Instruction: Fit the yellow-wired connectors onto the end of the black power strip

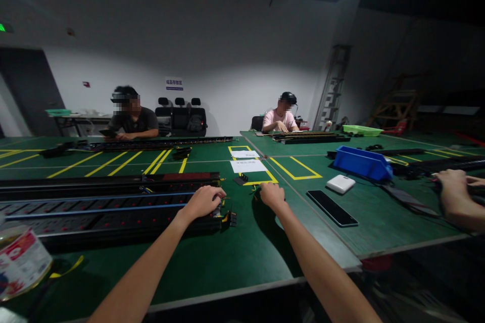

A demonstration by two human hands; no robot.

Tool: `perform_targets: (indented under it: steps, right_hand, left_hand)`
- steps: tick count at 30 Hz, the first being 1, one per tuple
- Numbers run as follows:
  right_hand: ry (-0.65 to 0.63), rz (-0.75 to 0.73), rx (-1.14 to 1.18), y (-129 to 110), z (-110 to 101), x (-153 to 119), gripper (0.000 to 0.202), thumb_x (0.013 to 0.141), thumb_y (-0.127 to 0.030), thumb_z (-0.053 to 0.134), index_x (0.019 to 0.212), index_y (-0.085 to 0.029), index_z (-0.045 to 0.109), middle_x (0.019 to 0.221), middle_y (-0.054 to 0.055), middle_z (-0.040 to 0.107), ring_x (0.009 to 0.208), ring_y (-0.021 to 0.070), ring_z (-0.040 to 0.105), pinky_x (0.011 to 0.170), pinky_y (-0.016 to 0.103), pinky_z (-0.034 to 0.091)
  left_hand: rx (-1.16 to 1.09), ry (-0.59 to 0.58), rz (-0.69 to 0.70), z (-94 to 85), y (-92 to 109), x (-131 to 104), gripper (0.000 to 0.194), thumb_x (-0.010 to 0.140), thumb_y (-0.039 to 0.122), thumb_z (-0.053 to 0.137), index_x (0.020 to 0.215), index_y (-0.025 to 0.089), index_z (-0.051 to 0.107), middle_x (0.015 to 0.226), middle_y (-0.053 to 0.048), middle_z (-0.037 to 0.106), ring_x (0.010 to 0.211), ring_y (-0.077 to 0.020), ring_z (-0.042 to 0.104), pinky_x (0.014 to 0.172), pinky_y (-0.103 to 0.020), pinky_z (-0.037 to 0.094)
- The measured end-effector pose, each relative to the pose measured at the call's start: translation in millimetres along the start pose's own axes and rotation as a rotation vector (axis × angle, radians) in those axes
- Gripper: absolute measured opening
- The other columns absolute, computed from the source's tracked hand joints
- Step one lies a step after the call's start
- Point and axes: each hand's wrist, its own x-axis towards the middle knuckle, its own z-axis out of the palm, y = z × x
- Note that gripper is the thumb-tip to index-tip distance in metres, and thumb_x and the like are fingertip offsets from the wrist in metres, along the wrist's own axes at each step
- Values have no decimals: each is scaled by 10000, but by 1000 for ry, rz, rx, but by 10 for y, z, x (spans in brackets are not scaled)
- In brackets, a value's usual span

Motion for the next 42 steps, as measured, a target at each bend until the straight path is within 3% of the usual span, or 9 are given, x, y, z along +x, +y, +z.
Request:
perform_targets:
  steps: [12, 42]
  right_hand:
    - [-8, 15, 6, 15, -26, 23, 295, 939, -242, 493, 1121, -179, 717, 1185, 187, 707, 1130, 314, 657, 890, 412, 476]
    - [-8, -18, -9, 42, -29, 39, 323, 919, -201, 481, 1118, -165, 733, 1173, 196, 710, 1087, 314, 679, 864, 392, 514]
  left_hand:
    - [16, -29, -6, -19, 13, -3, 346, 911, 214, 449, 1030, 263, 771, 1088, 13, 772, 1029, -198, 689, 962, -314, 500]
    - [7, -15, 11, 35, -31, 0, 336, 915, 204, 464, 1029, 269, 774, 1070, 14, 776, 1018, -191, 692, 959, -308, 502]
